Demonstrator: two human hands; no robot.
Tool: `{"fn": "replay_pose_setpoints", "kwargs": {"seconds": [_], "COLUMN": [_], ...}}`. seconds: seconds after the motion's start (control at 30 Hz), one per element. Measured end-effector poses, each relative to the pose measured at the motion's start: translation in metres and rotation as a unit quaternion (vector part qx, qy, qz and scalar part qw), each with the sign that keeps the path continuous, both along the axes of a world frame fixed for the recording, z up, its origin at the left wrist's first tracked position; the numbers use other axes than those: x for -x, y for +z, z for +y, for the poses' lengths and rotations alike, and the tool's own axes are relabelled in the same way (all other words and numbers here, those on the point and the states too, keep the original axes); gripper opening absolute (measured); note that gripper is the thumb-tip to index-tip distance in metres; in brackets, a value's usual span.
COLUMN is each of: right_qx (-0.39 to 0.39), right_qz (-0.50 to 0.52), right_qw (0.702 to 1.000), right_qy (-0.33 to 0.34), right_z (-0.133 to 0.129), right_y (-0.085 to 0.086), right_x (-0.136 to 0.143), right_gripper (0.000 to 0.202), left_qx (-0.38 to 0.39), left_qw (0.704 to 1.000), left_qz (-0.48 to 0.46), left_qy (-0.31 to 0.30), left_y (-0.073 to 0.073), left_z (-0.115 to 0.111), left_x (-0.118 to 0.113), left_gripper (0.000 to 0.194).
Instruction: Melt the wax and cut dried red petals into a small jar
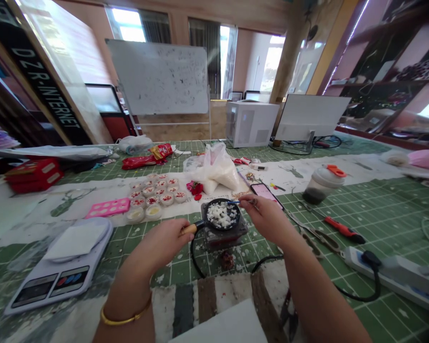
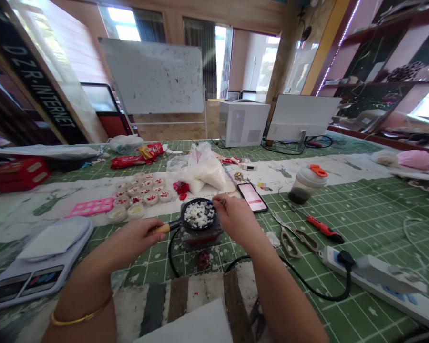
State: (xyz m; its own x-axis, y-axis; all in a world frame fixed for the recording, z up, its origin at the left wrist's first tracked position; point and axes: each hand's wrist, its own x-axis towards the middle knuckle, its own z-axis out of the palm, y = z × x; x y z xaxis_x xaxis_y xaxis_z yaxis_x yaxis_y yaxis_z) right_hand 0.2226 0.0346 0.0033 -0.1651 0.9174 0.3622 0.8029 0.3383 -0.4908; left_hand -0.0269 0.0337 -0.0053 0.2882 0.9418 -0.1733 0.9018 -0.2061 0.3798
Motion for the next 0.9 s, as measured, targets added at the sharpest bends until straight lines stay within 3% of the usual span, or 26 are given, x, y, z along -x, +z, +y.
{"fn": "replay_pose_setpoints", "kwargs": {"seconds": [0.1,0.27,0.43,0.57,0.7,0.9], "right_qx": [0.017,-0.010,0.023,-0.002,0.030,0.006], "right_qz": [0.024,0.064,0.059,0.055,0.041,0.042], "right_qw": [0.999,0.998,0.995,0.997,0.993,0.999], "right_qy": [0.039,0.013,0.079,0.048,0.106,0.031], "right_z": [0.004,0.004,0.002,-0.004,-0.005,-0.011], "right_y": [-0.005,-0.008,-0.008,-0.004,-0.003,0.003], "right_x": [0.004,0.010,0.018,0.017,0.016,0.010], "right_gripper": [0.026,0.028,0.028,0.030,0.029,0.029], "left_qx": [0.000,0.000,0.000,0.003,0.000,0.001], "left_qw": [1.000,1.000,1.000,1.000,1.000,1.000], "left_qz": [0.000,-0.005,-0.005,-0.008,-0.008,-0.013], "left_qy": [0.000,0.002,0.002,0.002,0.001,-0.003], "left_y": [0.001,0.002,0.002,0.002,0.001,0.000], "left_z": [-0.001,-0.002,-0.002,-0.002,-0.001,-0.002], "left_x": [0.000,0.000,-0.001,-0.001,-0.001,0.001], "left_gripper": [0.025,0.026,0.025,0.025,0.026,0.025]}}
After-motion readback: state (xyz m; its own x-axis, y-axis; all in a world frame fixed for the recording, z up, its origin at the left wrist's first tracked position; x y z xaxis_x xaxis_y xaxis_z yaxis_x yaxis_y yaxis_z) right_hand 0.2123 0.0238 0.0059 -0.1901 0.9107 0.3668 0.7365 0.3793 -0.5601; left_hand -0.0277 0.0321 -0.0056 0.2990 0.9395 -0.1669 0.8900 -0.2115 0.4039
